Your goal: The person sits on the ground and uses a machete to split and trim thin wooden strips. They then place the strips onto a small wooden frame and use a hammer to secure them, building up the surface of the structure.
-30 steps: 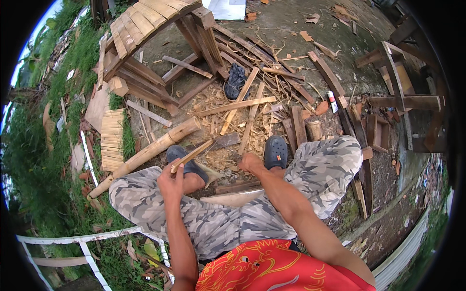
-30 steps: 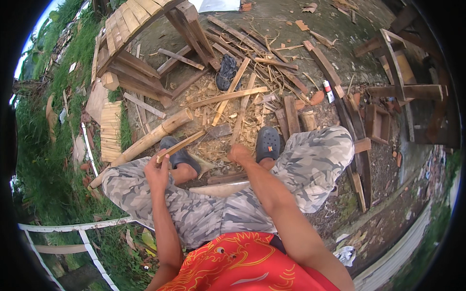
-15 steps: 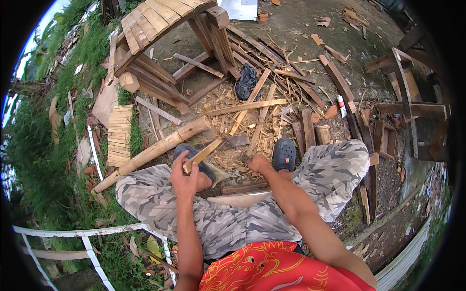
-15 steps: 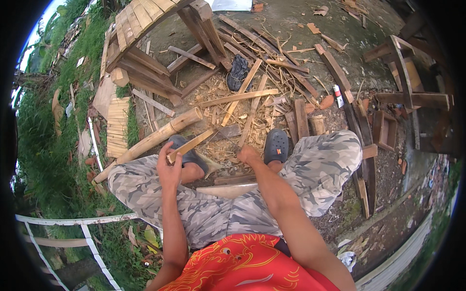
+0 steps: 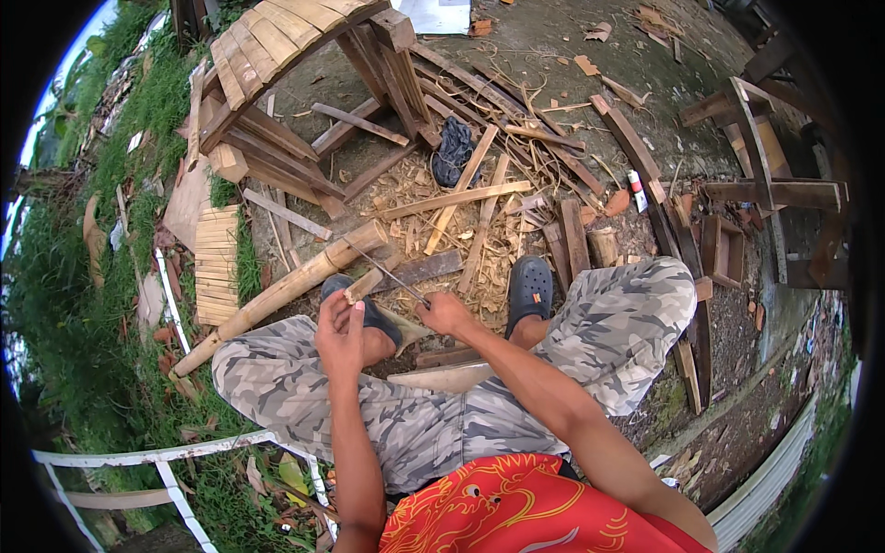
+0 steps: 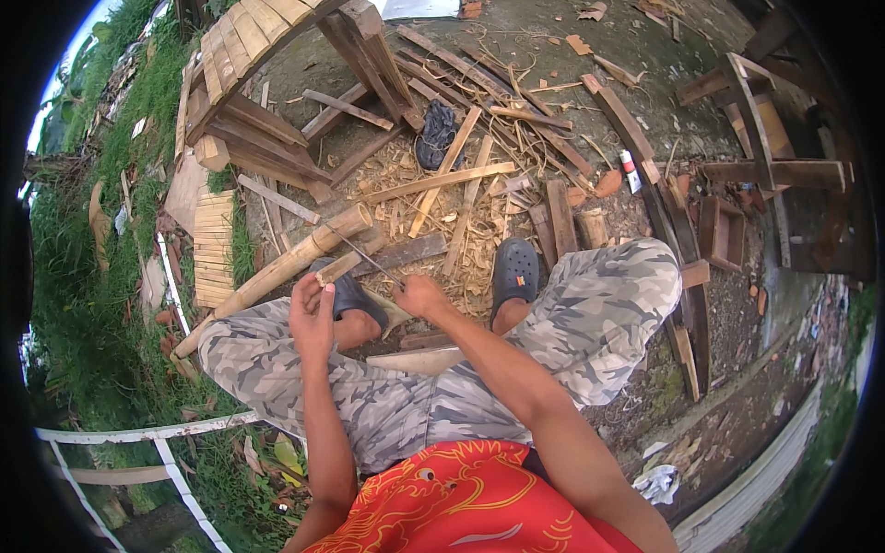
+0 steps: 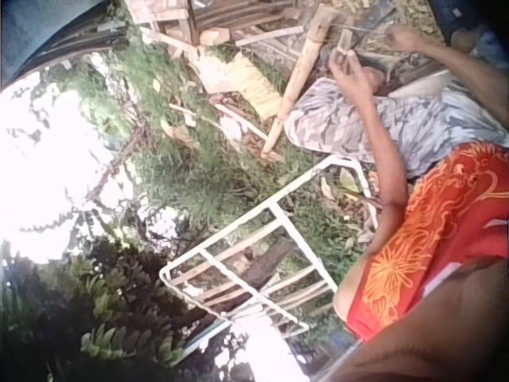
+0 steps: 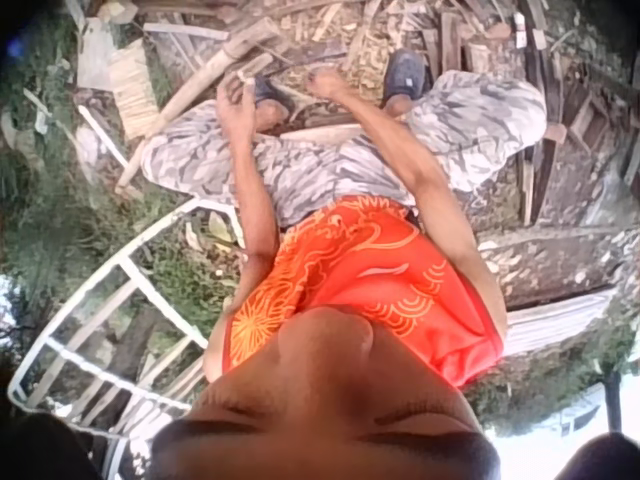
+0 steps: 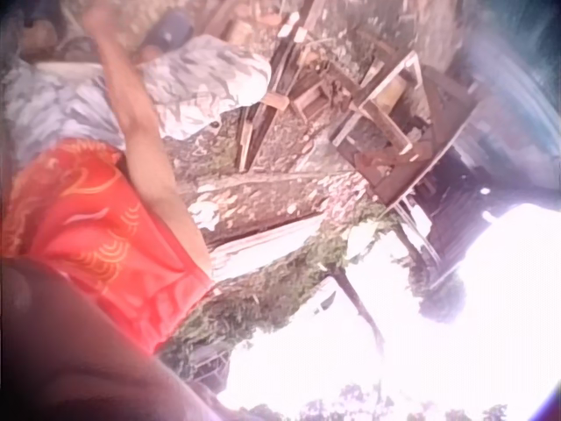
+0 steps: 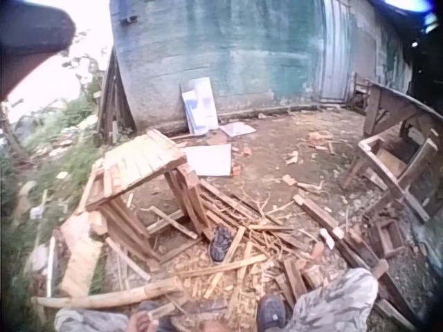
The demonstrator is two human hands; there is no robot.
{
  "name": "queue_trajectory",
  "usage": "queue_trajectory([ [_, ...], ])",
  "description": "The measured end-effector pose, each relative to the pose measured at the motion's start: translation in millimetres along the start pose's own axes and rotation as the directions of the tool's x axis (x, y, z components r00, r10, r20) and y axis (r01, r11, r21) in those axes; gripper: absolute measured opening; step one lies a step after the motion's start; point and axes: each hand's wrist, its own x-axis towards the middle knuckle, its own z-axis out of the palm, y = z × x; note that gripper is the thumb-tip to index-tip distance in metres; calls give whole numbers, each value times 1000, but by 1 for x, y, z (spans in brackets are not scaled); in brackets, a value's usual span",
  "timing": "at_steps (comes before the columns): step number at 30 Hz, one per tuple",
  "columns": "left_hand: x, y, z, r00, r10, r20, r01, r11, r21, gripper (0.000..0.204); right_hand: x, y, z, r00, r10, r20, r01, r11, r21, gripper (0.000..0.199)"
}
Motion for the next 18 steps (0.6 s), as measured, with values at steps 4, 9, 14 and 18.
queue_trajectory([
  [4, 0, 1, 5, 993, 64, -95, -49, 987, 154, 29, -6, -11, -2, 999, 46, 12, -47, 999, 2, 46],
  [9, -5, 6, 6, 960, 209, -184, -169, 962, 213, 25, -13, -17, -11, 999, 35, -29, -35, 999, -7, 43],
  [14, -22, 16, -9, 943, 320, -90, -292, 927, 237, 22, -14, -30, -38, 992, 39, -123, -32, 998, 54, 44],
  [18, -27, 15, -8, 943, 331, 37, -326, 892, 313, 24, -20, -48, -67, 987, 45, -154, -31, 996, 88, 45],
])
